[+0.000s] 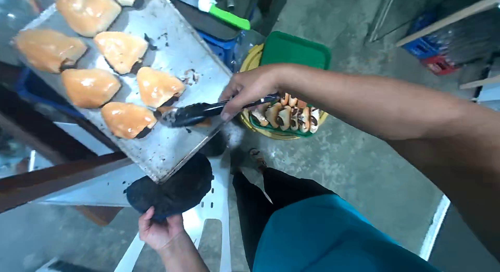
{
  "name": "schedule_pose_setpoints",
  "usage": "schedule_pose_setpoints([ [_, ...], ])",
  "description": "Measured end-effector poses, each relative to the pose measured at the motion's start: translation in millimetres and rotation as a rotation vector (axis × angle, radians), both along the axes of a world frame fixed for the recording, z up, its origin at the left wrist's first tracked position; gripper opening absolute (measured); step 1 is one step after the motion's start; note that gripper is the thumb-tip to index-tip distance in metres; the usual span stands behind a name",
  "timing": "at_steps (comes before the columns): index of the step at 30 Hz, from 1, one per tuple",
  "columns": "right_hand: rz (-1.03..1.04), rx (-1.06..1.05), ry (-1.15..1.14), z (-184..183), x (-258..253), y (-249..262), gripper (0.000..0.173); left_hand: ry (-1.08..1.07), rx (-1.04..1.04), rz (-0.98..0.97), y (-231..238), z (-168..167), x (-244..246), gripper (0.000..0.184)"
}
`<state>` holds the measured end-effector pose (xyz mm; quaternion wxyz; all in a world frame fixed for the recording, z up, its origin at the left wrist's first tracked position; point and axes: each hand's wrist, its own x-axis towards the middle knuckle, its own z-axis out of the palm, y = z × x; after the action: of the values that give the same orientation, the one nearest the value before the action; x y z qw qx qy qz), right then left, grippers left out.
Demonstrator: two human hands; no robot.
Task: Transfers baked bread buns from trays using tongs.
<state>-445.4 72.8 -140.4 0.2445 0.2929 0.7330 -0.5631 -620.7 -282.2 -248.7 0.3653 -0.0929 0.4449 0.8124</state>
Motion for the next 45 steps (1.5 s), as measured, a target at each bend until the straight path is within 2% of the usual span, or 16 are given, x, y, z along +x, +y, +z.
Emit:
schedule_pose_setpoints([
  [2,-0.188,-0.081,-0.002,7,56,6,0.040,0.008,-0.012,-0.002,0,1,0,0.020],
  [6,-0.694,-0.029,-0.033,3,205,-3,0.040,0.007,-0.033,-0.001,2,4,2,0.024],
  [9,-1.119,0.024,-0.280,-36,286,-20,0.050,0.026,-0.028,-0.015,4,3,1,0.024],
  [12,-1.285,0.052,-0.502,-89,320,-31,0.058,0.044,-0.056,-0.017,7,6,2,0.027],
  [15,-1.257,0.026,-0.586,-124,318,-33,0.066,0.050,-0.060,-0.013,8,7,3,0.029],
  [18,-1.184,0.012,-0.641,-139,314,-28,0.073,0.071,-0.102,-0.006,9,9,5,0.032],
  [20,-1.073,0.045,-0.708,-128,318,-22,0.082,0.070,-0.095,-0.008,9,10,5,0.032],
  [24,-0.787,0.428,-0.719,-88,315,-11,0.079,0.048,-0.078,0.015,5,6,3,0.034],
  [26,-0.607,0.630,-0.631,-71,286,0,0.071,0.044,-0.076,0.020,5,4,3,0.034],
  [29,-0.340,0.782,-0.493,-73,218,22,0.072,0.032,-0.045,0.006,5,1,3,0.032],
  [33,-0.080,0.811,-0.487,-105,140,42,0.075,0.026,-0.045,0.015,7,0,2,0.028],
  [37,0.090,0.827,-0.551,-110,125,49,0.064,0.002,-0.035,0.018,6,1,1,0.026],
  [39,0.141,0.848,-0.539,-109,128,48,0.063,0.009,-0.047,0.023,6,-1,1,0.028],
  [41,0.130,0.848,-0.555,-112,132,48,0.070,0.013,-0.043,0.029,9,-2,1,0.028],
  [43,0.026,0.827,-0.558,-104,132,47,0.074,0.009,-0.054,0.045,12,1,1,0.029],
  [45,-0.149,0.792,-0.492,-77,138,41,0.070,-0.014,-0.037,0.056,13,3,0,0.028],
])
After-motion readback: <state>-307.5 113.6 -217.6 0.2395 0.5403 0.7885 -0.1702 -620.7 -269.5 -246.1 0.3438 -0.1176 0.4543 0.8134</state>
